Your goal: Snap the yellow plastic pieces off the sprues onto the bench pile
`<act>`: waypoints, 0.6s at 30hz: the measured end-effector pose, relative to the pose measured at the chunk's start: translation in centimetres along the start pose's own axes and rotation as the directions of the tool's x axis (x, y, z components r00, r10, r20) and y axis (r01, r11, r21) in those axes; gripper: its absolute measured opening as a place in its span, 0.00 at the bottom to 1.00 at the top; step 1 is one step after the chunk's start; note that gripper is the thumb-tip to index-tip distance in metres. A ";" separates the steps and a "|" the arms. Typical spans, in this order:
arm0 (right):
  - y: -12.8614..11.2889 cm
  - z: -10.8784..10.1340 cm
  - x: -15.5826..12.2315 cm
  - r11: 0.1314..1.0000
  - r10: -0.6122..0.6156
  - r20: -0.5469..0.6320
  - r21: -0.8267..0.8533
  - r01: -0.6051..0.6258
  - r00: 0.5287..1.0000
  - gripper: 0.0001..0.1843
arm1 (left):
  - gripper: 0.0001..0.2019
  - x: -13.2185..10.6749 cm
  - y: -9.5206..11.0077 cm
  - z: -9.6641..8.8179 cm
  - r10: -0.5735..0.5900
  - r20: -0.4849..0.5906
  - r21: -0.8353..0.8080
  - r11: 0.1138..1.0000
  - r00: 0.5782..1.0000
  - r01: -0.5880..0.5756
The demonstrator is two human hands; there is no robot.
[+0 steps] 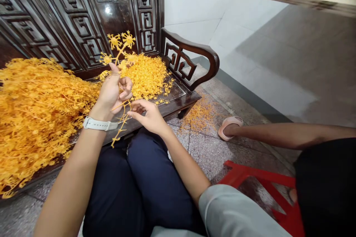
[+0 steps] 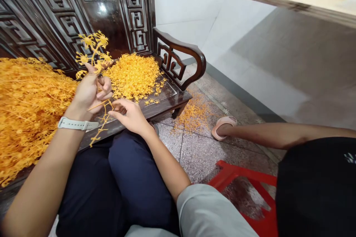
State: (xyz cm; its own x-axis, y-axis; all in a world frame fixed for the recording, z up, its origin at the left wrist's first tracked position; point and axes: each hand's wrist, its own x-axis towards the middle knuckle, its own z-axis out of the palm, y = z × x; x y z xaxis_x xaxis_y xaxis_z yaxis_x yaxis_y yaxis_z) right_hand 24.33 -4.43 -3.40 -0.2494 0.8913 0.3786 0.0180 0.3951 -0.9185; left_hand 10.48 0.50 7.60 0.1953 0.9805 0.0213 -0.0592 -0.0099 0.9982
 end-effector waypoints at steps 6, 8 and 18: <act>-1.2 -0.6 0.0 0.997 -0.018 -0.033 -0.074 0.016 0.999 0.18 | 0.40 -0.3 -1.0 0.0 -0.120 0.183 0.036 0.993 0.976 0.115; -1.7 -1.4 -0.5 1.000 0.000 -0.083 0.003 0.000 0.997 0.21 | 0.40 -0.3 -1.8 -0.3 -0.210 0.279 0.098 0.977 0.937 0.190; -1.7 -2.9 1.6 0.920 0.216 -0.394 0.389 -0.051 0.893 0.27 | 0.33 -0.4 -2.6 0.9 -0.192 0.264 0.299 0.948 0.945 0.109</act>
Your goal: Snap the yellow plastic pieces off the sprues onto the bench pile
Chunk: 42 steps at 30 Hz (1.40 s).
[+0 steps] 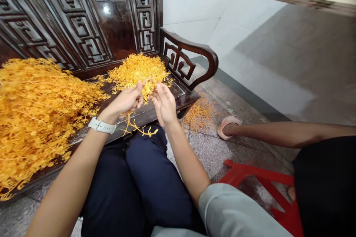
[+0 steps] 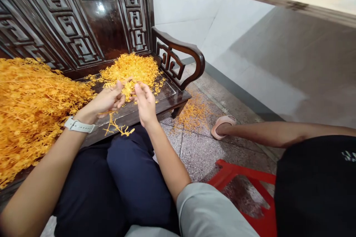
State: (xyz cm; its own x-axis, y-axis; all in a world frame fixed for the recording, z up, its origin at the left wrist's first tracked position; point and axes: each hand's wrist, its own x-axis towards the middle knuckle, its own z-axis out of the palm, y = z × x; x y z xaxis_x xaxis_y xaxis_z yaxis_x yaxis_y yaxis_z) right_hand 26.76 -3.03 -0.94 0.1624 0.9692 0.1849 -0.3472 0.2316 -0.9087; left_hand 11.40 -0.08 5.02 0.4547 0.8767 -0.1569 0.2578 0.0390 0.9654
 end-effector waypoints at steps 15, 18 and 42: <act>-0.2 2.4 2.8 0.968 -0.249 -0.210 -0.076 0.238 0.945 0.19 | 0.36 -1.3 0.6 -1.1 0.184 -0.083 -0.057 0.980 0.979 -0.189; -0.5 2.4 2.1 0.971 -0.225 -0.088 -0.101 0.216 0.970 0.19 | 0.23 -1.4 1.0 -0.4 0.168 -0.147 -0.104 0.977 0.975 -0.184; -4.4 1.5 0.7 0.595 0.205 0.552 0.586 -0.551 0.808 0.22 | 0.16 -3.0 3.0 1.5 0.097 -0.104 -0.655 0.743 0.990 -0.142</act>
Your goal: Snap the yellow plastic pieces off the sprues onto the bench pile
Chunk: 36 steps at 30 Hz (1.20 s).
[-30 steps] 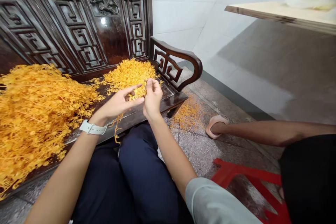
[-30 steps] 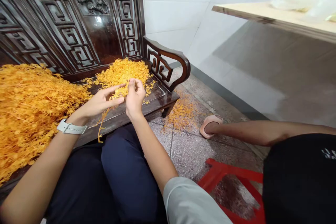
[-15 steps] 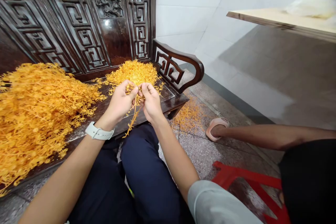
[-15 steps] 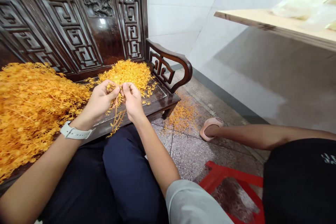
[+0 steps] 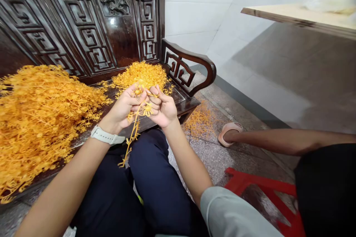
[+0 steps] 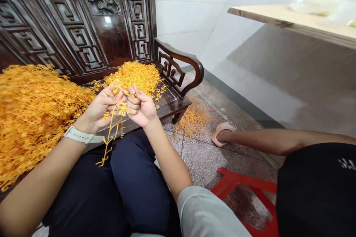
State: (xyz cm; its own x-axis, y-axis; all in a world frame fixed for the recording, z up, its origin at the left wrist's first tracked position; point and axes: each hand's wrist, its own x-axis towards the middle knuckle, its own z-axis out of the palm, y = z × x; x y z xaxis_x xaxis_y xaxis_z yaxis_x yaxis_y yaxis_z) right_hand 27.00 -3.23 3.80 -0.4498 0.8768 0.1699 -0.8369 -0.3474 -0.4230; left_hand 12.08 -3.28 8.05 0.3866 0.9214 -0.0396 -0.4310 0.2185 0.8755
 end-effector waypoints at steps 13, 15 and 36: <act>-5.4 -2.3 0.7 0.769 -0.519 -0.093 -0.484 0.417 0.849 0.17 | 0.07 0.5 1.4 -2.5 0.140 -0.082 -0.010 0.990 0.987 -0.142; -7.1 -4.4 4.1 0.601 -0.519 -0.169 -0.769 0.218 0.838 0.29 | 0.10 0.6 1.1 -2.8 0.120 -0.080 0.044 0.992 0.990 -0.116; 4.3 2.7 -2.9 0.309 -0.486 0.136 -0.897 0.316 0.863 0.30 | 0.14 1.4 1.1 -1.5 0.199 -0.288 0.026 0.979 0.937 -0.200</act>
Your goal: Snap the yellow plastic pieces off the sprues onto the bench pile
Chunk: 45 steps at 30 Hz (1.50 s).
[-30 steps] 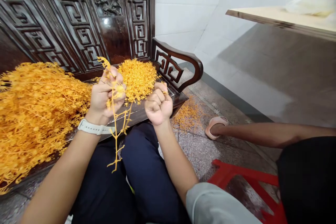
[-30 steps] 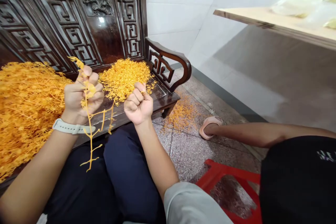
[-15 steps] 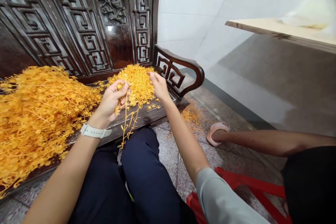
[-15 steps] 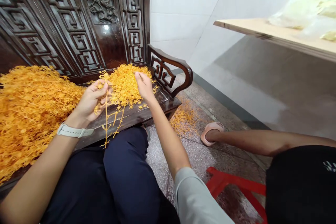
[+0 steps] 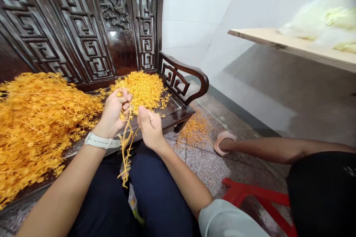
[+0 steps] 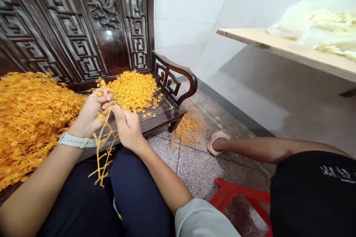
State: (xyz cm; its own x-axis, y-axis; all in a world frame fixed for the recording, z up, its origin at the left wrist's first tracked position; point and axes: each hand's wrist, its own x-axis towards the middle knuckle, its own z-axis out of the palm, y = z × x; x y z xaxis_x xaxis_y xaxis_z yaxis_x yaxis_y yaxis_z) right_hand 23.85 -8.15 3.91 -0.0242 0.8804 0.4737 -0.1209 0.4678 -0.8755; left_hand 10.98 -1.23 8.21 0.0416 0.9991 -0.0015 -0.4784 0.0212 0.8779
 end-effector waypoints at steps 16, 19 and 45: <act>4.2 -8.4 8.3 0.952 0.100 0.012 -0.293 -0.092 0.995 0.36 | 0.14 0.5 -1.0 0.2 -0.028 0.270 0.338 0.939 0.962 -0.068; 2.3 -6.8 7.3 0.989 0.069 0.129 -0.137 -0.051 0.989 0.27 | 0.18 0.2 -1.4 0.8 -0.057 0.367 0.474 0.870 0.928 -0.135; 1.2 -1.0 2.7 0.954 0.150 0.007 0.260 -0.147 0.989 0.26 | 0.22 -0.2 -1.4 1.8 0.552 0.319 0.609 0.503 0.771 -0.613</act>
State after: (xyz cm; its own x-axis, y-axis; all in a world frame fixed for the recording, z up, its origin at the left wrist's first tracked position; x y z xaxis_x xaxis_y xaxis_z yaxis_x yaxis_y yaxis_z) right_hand 24.65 -5.17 4.06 -0.0491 0.9401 0.3373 -0.3695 0.2966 -0.8806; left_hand 13.23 -1.55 7.83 0.0478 0.7703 0.6359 0.2683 -0.6231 0.7346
